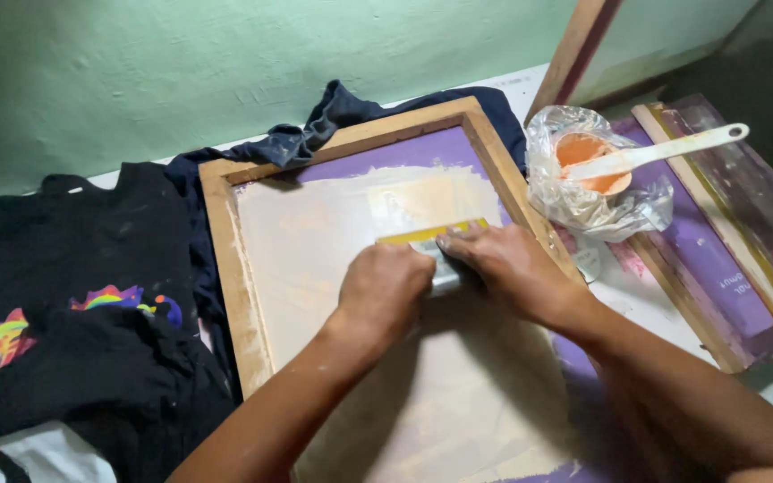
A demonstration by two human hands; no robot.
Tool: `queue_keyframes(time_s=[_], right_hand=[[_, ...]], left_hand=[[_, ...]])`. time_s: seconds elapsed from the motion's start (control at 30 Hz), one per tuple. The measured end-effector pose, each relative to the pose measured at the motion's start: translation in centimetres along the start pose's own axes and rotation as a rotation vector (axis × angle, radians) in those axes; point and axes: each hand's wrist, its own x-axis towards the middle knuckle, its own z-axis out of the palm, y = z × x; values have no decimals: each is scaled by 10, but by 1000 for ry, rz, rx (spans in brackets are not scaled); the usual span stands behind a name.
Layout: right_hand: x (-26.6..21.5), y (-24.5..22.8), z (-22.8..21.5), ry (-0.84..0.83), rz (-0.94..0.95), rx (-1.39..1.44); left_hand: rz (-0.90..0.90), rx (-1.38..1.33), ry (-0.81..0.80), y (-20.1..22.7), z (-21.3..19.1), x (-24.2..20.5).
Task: Spreading emulsion or ink across a screen printing frame using a squeegee
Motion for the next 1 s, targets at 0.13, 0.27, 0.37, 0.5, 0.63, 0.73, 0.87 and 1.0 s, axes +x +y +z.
queue_keyframes(time_s=[0.13,0.27,0.37,0.5,0.63,0.73,0.87,1.0], right_hand=[[-53,-38,-14,-220,53,8],[-57,-61,-72,-442,94,96],[-29,-41,-78,-578,184,189],[39,5,-44,-236,224,-76],[94,46,-8,-96,187,-117],[101,57,13,-138,145,-178],[67,36,19,-139,96,-147],[7,-5,-17,-325,146,-3]], left_hand=[[60,-127,-173,42,-24,-37],[161,-297,-349,55,-78,-50],[160,-371,-265,26,-85,-30],[6,-111,-34,-34,-54,18],[-89,89,101,-79,-15,53],[-135,-41,-49,-90,-4,55],[-122,-86,-104,-69,-4,34],[-53,-314,-277,-14,-53,-1]])
